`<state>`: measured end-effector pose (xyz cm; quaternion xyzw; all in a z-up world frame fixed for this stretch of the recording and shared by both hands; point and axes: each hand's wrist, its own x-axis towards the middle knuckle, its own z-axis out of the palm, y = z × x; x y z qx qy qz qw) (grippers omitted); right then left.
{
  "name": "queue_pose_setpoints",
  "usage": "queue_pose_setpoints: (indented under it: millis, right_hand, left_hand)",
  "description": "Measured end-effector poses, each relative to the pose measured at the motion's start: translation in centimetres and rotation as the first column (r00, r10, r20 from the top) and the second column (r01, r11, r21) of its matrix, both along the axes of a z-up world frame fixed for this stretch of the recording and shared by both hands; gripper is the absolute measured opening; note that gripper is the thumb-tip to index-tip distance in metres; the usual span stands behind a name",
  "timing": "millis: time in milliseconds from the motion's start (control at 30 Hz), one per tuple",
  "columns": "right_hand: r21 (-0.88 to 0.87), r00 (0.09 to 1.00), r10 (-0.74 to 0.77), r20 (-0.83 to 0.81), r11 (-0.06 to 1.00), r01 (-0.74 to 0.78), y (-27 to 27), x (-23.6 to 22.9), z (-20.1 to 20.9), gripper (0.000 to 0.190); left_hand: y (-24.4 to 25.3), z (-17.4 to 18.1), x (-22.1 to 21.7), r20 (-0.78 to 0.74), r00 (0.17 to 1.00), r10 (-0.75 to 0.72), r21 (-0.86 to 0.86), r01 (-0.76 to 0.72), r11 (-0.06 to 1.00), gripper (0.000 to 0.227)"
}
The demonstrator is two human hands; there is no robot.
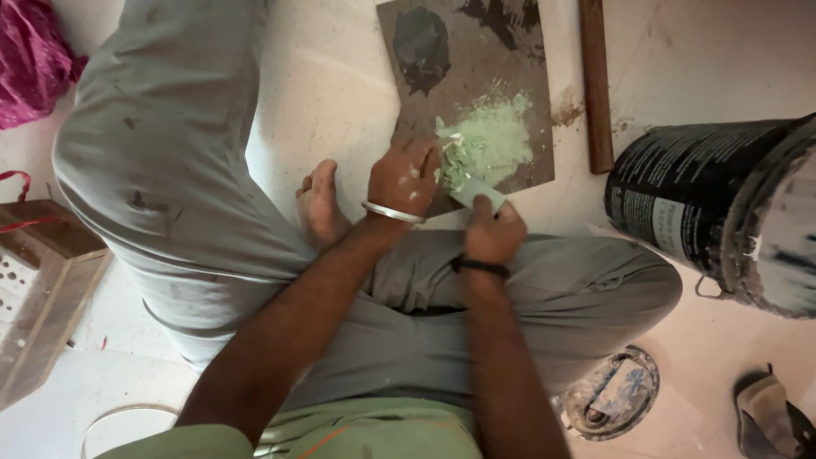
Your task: The recorder is mixing and preparing putty or wall filler on a board using hands and small tools.
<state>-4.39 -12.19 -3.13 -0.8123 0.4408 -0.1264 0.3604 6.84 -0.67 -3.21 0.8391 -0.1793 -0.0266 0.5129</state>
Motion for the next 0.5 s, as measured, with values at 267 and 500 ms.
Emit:
queue_pose_setpoints:
  millis: [267, 500]
  right_hand:
    - [0.631, 0.750, -0.640, 0.167, 0.654, 0.418, 2.0, 3.6, -0.9, 0.011]
    - [0.019, 0.946, -0.101, 0.307, 0.995, 0.100, 1.4, 2.3, -0.4, 0.016]
  left_hand:
    - [0.4, 1.5, -1.1, 0.039, 0.988, -0.147, 0.001, 0.147, 0.989, 0.017]
    - [0.3, 1.2, -0.8, 0.022, 1.000, -0.002, -0.082, 0.003, 0.997, 0.012]
